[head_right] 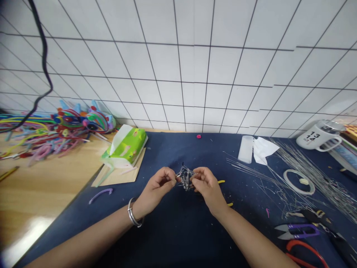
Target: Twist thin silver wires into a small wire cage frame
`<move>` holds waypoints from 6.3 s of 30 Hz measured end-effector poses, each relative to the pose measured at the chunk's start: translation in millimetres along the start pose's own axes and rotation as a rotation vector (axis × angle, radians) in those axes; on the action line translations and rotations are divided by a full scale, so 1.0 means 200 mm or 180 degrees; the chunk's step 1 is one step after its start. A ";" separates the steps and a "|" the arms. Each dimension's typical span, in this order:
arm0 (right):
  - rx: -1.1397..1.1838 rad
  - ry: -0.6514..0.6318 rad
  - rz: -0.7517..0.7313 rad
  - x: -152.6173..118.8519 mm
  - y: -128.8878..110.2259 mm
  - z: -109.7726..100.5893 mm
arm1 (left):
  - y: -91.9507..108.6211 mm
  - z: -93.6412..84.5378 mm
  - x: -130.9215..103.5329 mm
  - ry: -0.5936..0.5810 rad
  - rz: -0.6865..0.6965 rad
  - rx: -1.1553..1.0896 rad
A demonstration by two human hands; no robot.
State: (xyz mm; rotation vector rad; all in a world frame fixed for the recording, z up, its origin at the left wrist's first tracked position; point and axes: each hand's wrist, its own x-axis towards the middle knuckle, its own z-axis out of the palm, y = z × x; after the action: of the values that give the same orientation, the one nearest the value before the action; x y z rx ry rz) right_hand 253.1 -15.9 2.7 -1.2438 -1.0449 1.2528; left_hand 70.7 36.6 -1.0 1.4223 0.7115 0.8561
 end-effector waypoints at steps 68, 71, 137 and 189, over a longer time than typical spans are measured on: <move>-0.2940 0.0124 -0.1947 -0.03 0.05 0.02 | 0.04 -0.03 0.03 -0.0233 0.0764 0.1619; -0.2697 0.0286 -0.1757 -0.03 0.02 0.03 | 0.03 -0.03 0.03 0.0395 0.0807 0.1845; -0.1783 0.0329 -0.0883 -0.05 0.03 0.07 | -0.03 0.03 0.01 0.0223 -0.0978 -0.2151; -0.1226 0.0159 -0.0810 -0.02 0.10 0.03 | -0.03 -0.06 0.01 0.0335 0.0818 0.1379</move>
State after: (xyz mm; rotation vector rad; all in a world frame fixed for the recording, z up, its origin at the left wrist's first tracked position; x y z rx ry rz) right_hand 244.2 -20.2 -15.5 -1.3686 -1.4041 0.8453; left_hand 63.1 44.9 -6.9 1.8962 0.8399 1.0219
